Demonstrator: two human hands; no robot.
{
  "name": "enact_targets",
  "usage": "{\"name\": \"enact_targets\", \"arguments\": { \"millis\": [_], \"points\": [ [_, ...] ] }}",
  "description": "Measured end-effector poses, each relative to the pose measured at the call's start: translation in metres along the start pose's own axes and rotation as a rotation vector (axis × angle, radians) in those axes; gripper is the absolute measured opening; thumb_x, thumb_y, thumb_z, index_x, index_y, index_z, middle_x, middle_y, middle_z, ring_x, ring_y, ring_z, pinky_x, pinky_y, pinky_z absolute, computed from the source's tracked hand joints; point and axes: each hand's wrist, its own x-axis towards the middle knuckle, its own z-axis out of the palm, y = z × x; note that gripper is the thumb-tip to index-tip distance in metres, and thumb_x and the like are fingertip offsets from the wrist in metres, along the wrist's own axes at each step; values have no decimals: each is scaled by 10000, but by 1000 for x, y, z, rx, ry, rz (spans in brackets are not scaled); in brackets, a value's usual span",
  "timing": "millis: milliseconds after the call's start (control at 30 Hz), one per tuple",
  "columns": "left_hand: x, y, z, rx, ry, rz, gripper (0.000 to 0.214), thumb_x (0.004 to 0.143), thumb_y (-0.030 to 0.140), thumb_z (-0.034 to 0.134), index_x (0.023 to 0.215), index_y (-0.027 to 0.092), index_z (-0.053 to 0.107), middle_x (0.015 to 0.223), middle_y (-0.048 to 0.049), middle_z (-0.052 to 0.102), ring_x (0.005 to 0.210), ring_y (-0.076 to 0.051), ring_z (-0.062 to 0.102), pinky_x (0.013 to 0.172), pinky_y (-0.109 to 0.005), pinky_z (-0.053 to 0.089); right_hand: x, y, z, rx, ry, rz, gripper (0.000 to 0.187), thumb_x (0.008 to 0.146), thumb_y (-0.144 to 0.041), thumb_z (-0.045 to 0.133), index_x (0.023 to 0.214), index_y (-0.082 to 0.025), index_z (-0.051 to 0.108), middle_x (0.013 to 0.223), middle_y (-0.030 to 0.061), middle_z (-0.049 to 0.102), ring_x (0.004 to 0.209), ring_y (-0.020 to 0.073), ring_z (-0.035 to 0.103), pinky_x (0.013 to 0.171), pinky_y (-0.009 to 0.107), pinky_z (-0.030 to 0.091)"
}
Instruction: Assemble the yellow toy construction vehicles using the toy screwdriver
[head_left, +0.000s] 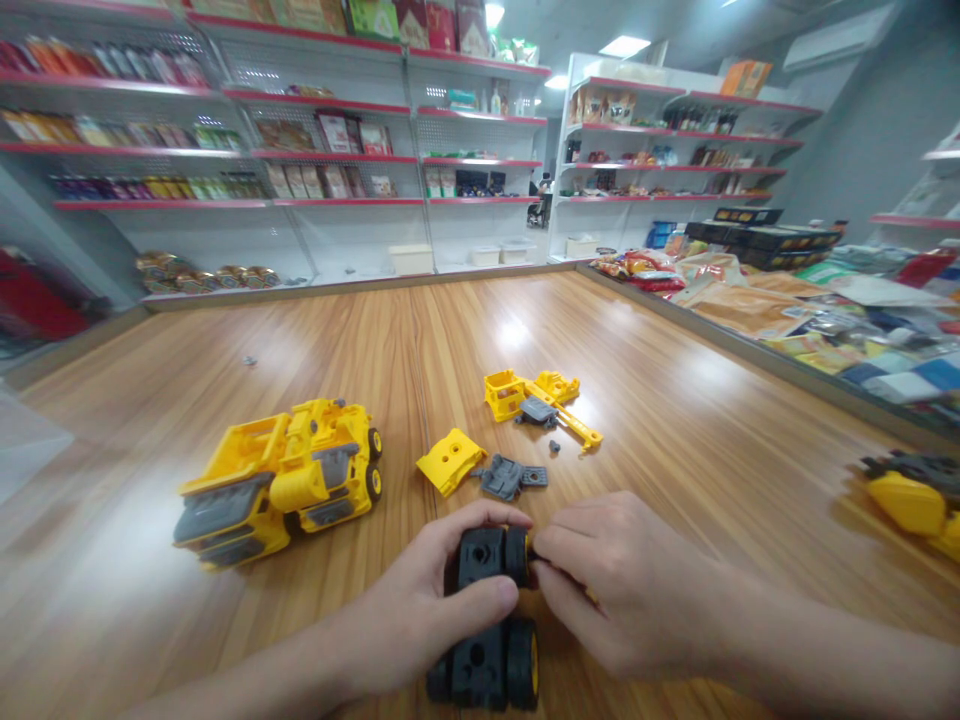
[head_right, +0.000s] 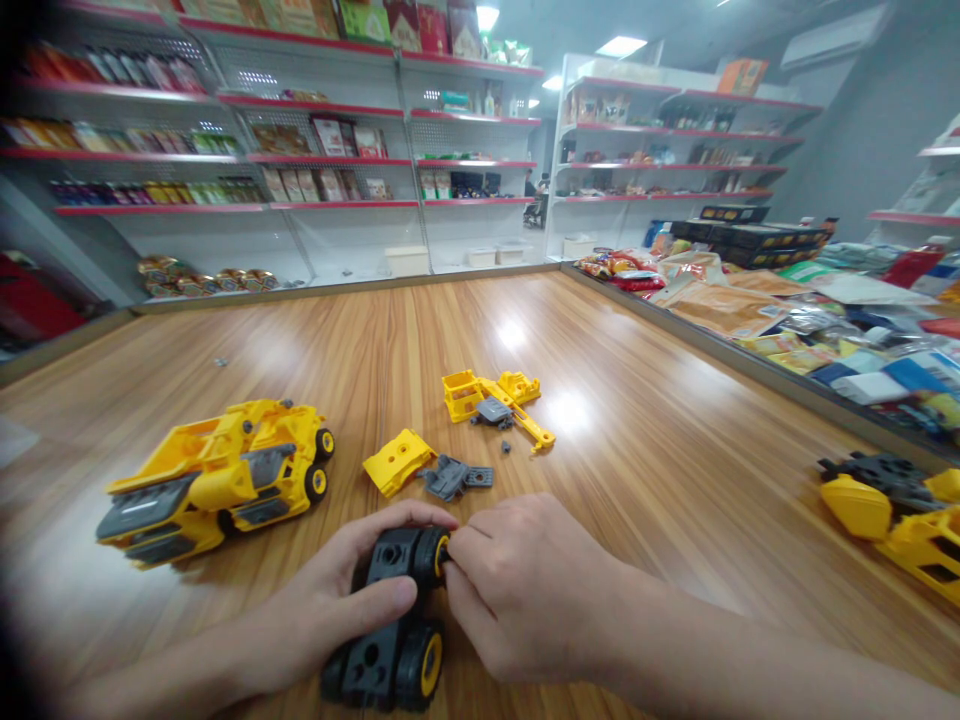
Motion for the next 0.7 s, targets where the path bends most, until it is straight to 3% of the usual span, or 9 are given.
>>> {"name": "enact_targets", "arguments": {
  "millis": [267, 367, 500, 600, 700],
  "points": [
    [0, -5, -3, -74, -12, 22, 513, 828, 413, 690, 1287, 200, 608, 1174, -97, 652, 1071, -277, 570, 941, -394, 435, 1, 4, -9, 125, -59, 13, 187, 864, -125, 491, 691, -164, 549, 657, 10, 604, 546, 105, 479, 524, 279, 271],
    [2, -8, -4, -150, -21, -9, 562, 796, 386, 737, 1306, 207, 584, 1117, -88, 648, 1011, -249, 588, 875, -354, 455, 2, 13, -12, 109, -4, 56, 173, 885, -154, 487, 733, -163, 569, 671, 25, 606, 579, 124, 504, 543, 276, 298],
    [3, -8, -4, -234, -32, 20, 593, 766, 375, 768, 1288, 231, 526, 982, -44, 609, 885, -187, 586, 750, -286, 451, 6, 32, -13, -3, 146, 253, 187, 942, -159, 442, 860, -146, 609, 791, 58, 619, 723, 160, 566, 638, 279, 365],
    [0, -7, -1, -195, -95, 33, 488, 746, 349, 785, 1131, 215, 517, 956, -34, 588, 835, -159, 565, 696, -253, 433, 8, 44, -11, -138, 137, 371, 199, 962, -165, 437, 908, -149, 629, 874, 67, 626, 784, 169, 586, 679, 286, 376],
    [-6, -6, 2, -62, -191, 29, 457, 715, 323, 798, 1022, 203, 482, 936, -37, 589, 793, -145, 546, 652, -233, 414, 8, 53, -6, -203, 99, 393, 204, 965, -184, 459, 897, -162, 649, 890, 60, 630, 784, 164, 598, 681, 281, 379]
  ]
}}
